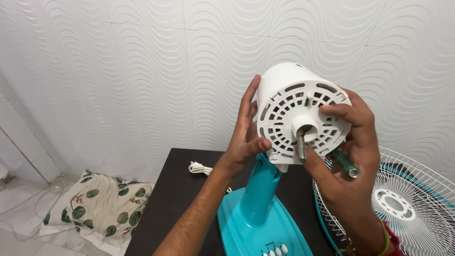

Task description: The person uses a screwdriver to loosen and remove a nut from the rear of a white fan motor housing. They then reinsert the nut and tighten it again, repeating the process while holding the motor and fan base.

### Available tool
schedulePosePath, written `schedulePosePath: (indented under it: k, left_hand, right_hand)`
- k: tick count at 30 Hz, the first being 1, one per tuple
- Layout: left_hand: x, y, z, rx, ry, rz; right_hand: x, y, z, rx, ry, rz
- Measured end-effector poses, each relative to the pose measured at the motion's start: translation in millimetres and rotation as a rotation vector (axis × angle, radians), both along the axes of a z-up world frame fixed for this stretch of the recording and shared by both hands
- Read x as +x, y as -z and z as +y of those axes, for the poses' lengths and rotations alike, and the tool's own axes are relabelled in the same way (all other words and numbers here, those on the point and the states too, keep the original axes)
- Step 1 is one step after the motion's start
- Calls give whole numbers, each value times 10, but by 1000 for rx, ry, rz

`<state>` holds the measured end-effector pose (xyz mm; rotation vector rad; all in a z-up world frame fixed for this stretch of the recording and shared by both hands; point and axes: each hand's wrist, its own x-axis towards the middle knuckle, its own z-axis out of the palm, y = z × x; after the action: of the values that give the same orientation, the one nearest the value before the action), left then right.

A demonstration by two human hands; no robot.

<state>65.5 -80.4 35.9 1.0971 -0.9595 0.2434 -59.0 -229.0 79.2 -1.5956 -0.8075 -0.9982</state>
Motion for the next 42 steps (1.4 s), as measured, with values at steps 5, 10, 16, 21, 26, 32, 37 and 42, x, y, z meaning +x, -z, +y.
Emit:
schedulePosePath:
  k: [5, 10, 16, 21, 26, 32, 37, 42]
  left_hand:
    - [-79, -28, 6, -26, 23, 10]
    - [-140, -61, 9, -53, 43, 20]
    - [-188, -76, 17, -87, 74, 39]
    - [-200, -71, -1, -107, 73, 36]
    - [-193, -93, 11, -128, 113, 53]
    - [-205, -118, 19, -147, 72, 18]
    - [-221, -122, 23, -126, 71, 20]
    - [-139, -183, 55, -1, 29, 31]
  right_hand:
    - [-33, -50, -66, -83, 49, 13]
    - [-83, -101, -91, -73, 113, 102]
    - [-130, -188, -93, -111, 101, 124]
    - [-109, -180, -106, -143, 116, 90]
    - [-87, -147, -123, -120, 191, 86]
    - [-73, -134, -124, -107, 171, 71]
    - [-99, -143, -85, -124, 167, 42]
    - [-96, -154, -3, -59, 169, 37]
